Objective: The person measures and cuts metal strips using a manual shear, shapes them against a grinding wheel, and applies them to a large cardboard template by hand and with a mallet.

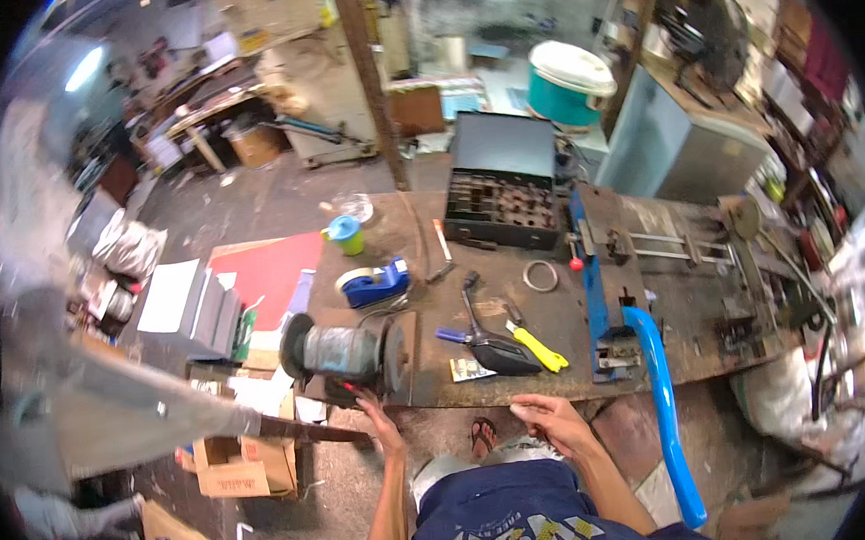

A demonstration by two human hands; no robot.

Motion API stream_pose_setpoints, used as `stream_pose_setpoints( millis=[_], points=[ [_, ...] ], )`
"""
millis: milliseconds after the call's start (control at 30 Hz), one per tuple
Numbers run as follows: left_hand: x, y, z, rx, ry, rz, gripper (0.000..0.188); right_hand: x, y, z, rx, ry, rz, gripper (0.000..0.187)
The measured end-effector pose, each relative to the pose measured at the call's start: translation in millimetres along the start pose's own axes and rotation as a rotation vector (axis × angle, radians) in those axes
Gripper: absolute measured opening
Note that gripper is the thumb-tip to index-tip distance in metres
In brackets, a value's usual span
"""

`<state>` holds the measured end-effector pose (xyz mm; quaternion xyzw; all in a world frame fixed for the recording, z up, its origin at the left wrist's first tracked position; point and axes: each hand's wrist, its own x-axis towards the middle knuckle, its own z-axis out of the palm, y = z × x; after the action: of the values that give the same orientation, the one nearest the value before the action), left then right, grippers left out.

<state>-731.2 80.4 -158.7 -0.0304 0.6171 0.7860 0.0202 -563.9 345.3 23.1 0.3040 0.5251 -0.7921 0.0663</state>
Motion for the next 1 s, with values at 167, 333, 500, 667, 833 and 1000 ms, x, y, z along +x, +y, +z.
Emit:
stream_pose_setpoints(
  millis=[167,333,500,667,833,1000],
  points=[
    [-13,46,-9,-0.115,0.073,-0.114,0.067,23,-8,20,-0.013,-0.156,0.026,0.044],
    [35,151,-35,-0.096,-0.060,-0.642,0.108,13,-37,72,-0.220,0.109,-0.049,0.034],
    [84,197,-36,0.125,-0.167,-0.947,0.127,1,-58,118,-0.449,0.342,-0.352,0.016],
    [99,202,-41,0.037,-0.321,-1.069,0.134,0,-65,159,-0.398,0.516,-0.500,0.017],
    [100,200,-37,0.057,-0.376,-1.043,0.124,6,-61,185,-0.416,0.698,-0.579,0.009],
    [109,199,-44,0.033,-0.444,-1.037,0.105,18,-55,200,-0.497,0.756,-0.713,0.008]
  ],
)
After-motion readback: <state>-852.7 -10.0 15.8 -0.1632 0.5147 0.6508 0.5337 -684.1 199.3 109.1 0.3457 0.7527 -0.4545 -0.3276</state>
